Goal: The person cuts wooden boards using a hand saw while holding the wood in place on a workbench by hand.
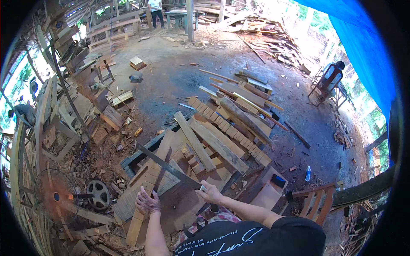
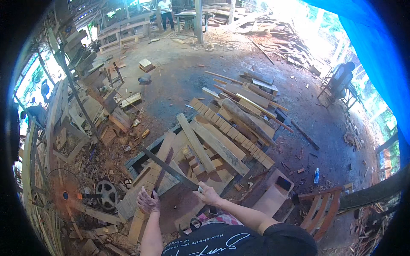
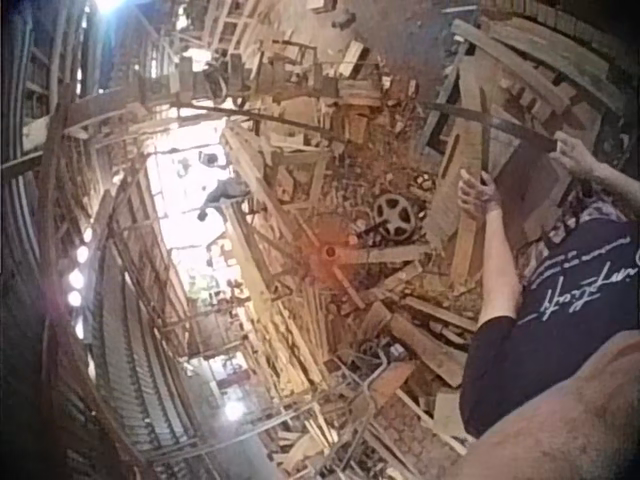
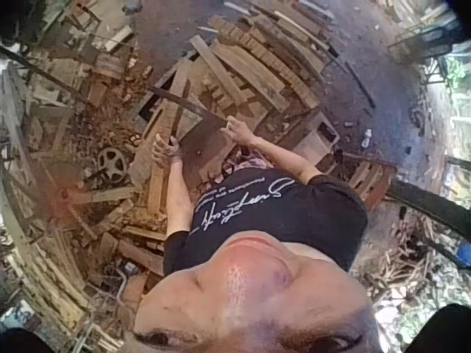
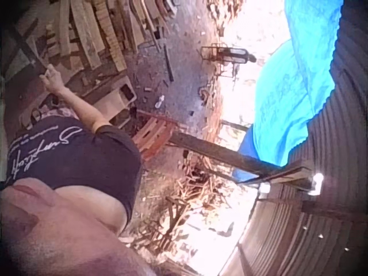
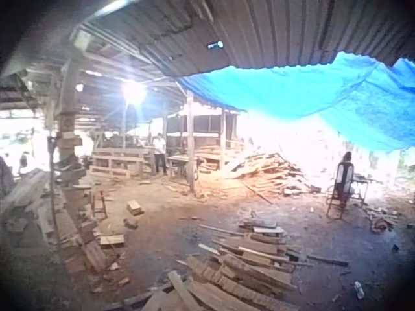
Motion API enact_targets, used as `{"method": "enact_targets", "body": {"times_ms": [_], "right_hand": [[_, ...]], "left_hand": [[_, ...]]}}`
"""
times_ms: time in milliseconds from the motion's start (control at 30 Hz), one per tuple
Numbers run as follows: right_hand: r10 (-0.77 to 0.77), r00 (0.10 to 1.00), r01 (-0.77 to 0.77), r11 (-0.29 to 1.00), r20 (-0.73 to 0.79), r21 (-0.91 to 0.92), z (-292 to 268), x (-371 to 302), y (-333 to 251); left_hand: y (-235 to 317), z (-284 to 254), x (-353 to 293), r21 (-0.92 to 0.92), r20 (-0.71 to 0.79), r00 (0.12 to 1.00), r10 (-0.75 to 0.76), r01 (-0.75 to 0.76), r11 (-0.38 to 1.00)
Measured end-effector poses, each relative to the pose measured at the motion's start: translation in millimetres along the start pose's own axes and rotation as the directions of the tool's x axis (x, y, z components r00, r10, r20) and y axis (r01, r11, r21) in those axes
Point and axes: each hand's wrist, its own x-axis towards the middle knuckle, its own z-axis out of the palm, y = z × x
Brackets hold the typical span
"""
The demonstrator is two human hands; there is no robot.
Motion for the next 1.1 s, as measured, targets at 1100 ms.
{"method": "enact_targets", "body": {"times_ms": [1100], "right_hand": [[0.117, 0.976, -0.147, 0.975, 0.181, 0.167, -22.2, -12.0, -23.8]], "left_hand": [[1.9, 1.1, 1.1, -0.037, -0.048, 0.999, 0.005, -0.007, 0.999]]}}
